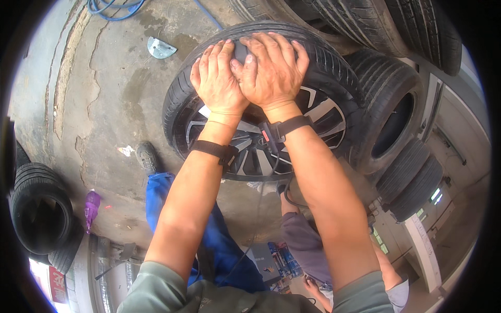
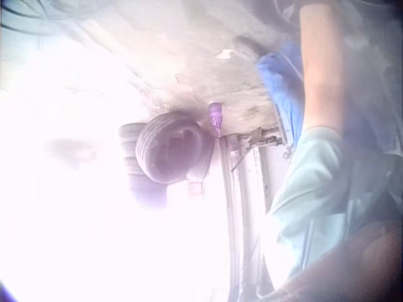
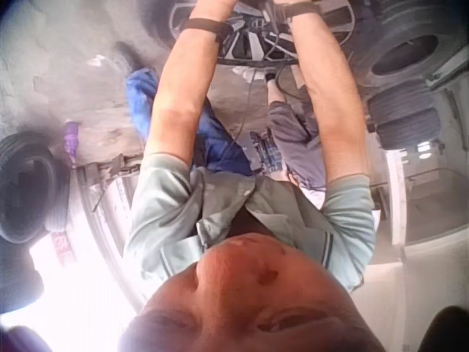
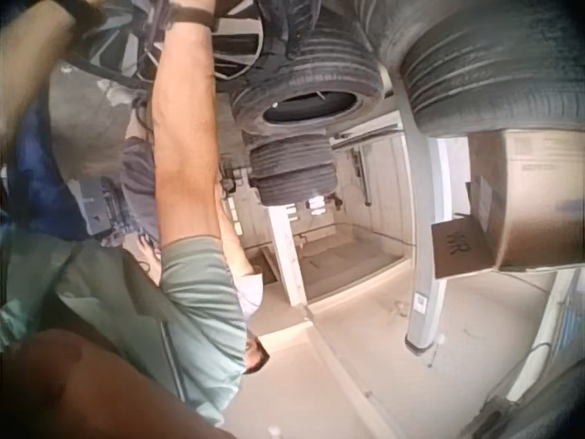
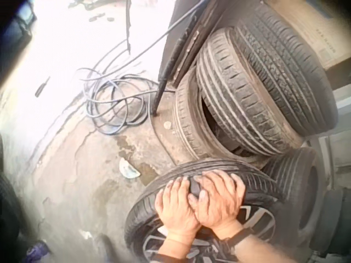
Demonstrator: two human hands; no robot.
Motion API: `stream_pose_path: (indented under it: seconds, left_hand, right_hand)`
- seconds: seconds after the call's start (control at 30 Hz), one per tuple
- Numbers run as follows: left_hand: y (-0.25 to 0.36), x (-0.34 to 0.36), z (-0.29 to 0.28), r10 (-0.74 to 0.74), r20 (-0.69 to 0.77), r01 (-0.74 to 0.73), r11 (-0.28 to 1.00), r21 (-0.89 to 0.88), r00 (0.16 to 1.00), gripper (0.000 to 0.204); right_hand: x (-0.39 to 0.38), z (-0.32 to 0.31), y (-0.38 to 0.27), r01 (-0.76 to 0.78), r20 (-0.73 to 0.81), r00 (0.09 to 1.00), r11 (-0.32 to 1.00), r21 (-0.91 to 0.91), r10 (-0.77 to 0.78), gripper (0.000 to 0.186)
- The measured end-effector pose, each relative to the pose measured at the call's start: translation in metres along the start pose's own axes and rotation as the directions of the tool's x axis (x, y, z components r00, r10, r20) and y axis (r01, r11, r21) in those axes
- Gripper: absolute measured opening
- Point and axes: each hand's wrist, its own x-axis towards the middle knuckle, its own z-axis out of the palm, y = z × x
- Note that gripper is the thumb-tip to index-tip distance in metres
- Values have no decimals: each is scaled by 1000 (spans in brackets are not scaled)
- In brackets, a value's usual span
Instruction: The person works with a tire and wheel on a mounting machine, using a pry bar to lift the tire bead and a spray bottle to apply lubricant. Another person assists by using an air tool to seat the tire on the rim.
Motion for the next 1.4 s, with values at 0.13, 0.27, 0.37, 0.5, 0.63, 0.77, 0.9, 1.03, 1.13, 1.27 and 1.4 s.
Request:
stream_pose_path:
  seconds: [0.13,0.27,0.37,0.5,0.63,0.77,0.9,1.03,1.13,1.27,1.4]
  left_hand:
    - [-33,0,-25,69,34,-64,991,-119,997,39]
    - [-57,10,-89,60,426,-43,998,-49,903,103]
    - [-94,3,-103,-170,674,182,982,53,719,132]
    - [-102,0,-89,-239,631,213,970,118,738,128]
    - [-100,-7,-83,-194,482,204,978,33,854,121]
    - [-96,1,-81,-174,429,172,984,44,886,117]
    - [-90,4,-92,-212,508,221,974,43,835,117]
    - [-88,19,-125,-218,645,235,970,61,733,112]
    - [-83,28,-151,-182,690,172,981,84,701,99]
    - [-96,39,-208,-314,690,340,935,104,652,64]
    - [-114,57,-288,-309,674,172,949,264,671,53]
  right_hand:
    - [-13,11,-21,24,25,999,998,-51,-23,35]
    - [-17,7,-4,10,19,1000,992,-126,-8,38]
    - [-11,11,-4,21,33,999,993,-114,-18,39]
    - [-3,30,-9,3,38,999,994,-111,1,39]
    - [3,35,-2,2,27,1000,991,-133,2,39]
    - [13,39,2,11,-20,1000,992,-123,-13,39]
    - [9,23,-4,-11,29,999,992,-123,15,40]
    - [12,2,-11,-33,44,998,990,-135,40,39]
    - [16,-13,-16,-22,21,999,994,-111,25,38]
    - [17,-34,-18,-43,35,998,994,-101,47,38]
    - [21,-58,-18,-57,88,994,995,-87,64,37]
